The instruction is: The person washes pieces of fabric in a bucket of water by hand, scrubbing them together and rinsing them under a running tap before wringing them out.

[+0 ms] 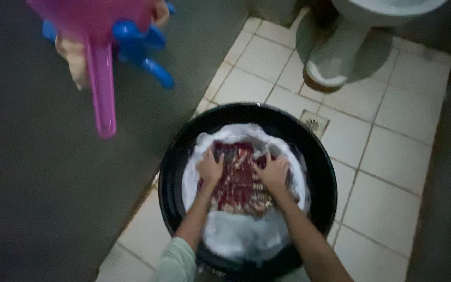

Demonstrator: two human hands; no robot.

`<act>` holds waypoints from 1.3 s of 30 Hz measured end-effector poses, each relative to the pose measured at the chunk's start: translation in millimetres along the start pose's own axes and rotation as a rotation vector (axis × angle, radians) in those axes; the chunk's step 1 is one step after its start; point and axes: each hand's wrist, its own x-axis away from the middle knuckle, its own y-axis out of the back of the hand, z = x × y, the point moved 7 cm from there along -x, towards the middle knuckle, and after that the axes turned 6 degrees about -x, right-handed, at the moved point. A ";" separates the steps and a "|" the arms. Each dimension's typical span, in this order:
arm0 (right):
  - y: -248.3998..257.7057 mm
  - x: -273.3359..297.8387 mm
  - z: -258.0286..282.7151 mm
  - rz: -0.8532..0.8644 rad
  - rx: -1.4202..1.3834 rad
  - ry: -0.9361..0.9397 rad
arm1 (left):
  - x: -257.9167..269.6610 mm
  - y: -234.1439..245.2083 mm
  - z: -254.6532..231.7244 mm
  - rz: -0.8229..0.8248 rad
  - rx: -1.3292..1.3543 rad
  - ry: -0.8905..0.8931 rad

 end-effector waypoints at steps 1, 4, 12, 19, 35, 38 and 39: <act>-3.8 -3.6 9.9 -0.059 0.161 0.100 | -1.5 -3.0 -4.3 -0.003 0.001 -0.002; 0.6 -16.2 21.7 -0.261 0.277 0.182 | -7.8 -22.4 -12.3 0.023 -0.163 -0.014; -65.9 -59.5 -33.6 0.266 -0.112 -0.193 | -44.2 -90.7 -13.2 0.397 -0.401 -0.232; -46.3 -59.4 -39.8 -0.137 -0.050 0.229 | -22.7 -8.6 10.3 -0.188 -0.144 -0.257; 243.1 -93.6 99.9 -0.211 -0.832 0.187 | 6.6 304.3 -114.8 -0.281 0.996 -0.452; 317.9 -83.3 129.8 -0.398 -0.918 0.325 | 7.3 372.6 -144.8 -0.448 0.989 -0.556; 342.7 -76.7 136.6 -0.546 -0.916 0.393 | 7.1 388.6 -151.2 -0.498 0.931 -0.516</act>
